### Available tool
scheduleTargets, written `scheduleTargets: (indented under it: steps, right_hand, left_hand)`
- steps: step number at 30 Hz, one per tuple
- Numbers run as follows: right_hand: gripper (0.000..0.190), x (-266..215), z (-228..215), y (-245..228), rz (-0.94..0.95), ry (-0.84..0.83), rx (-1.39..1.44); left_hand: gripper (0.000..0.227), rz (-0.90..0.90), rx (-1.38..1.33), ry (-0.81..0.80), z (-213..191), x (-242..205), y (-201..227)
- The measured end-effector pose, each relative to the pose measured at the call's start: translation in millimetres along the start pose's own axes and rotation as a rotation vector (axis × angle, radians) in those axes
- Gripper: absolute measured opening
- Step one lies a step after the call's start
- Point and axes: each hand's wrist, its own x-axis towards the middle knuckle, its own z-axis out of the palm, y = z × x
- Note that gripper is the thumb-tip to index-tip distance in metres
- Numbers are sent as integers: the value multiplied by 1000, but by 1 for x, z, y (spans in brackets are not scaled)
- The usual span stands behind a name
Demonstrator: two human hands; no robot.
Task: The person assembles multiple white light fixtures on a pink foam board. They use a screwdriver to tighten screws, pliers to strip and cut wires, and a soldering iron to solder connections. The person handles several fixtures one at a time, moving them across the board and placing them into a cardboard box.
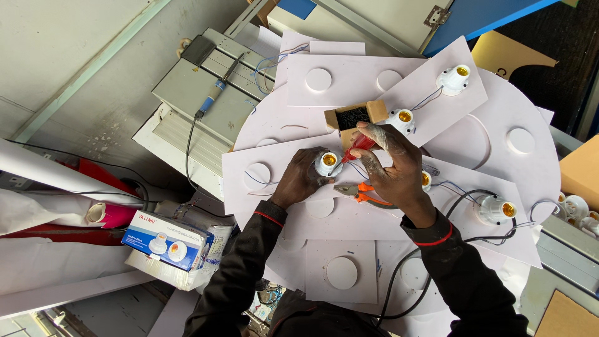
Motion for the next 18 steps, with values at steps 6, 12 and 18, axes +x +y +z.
scheduleTargets:
  steps: [6, 12, 18]
  right_hand:
    - [51, 8, 2, -1, -20, -63, 9]
    - [47, 9, -3, 0, 78, -84, -15]
    - [43, 26, -8, -26, 193, -249, 159]
  left_hand:
    - [68, 7, 1, 11, 1, -1, -2]
    - [71, 24, 21, 24, 5, -1, -6]
    - [72, 60, 49, 37, 9, -2, -12]
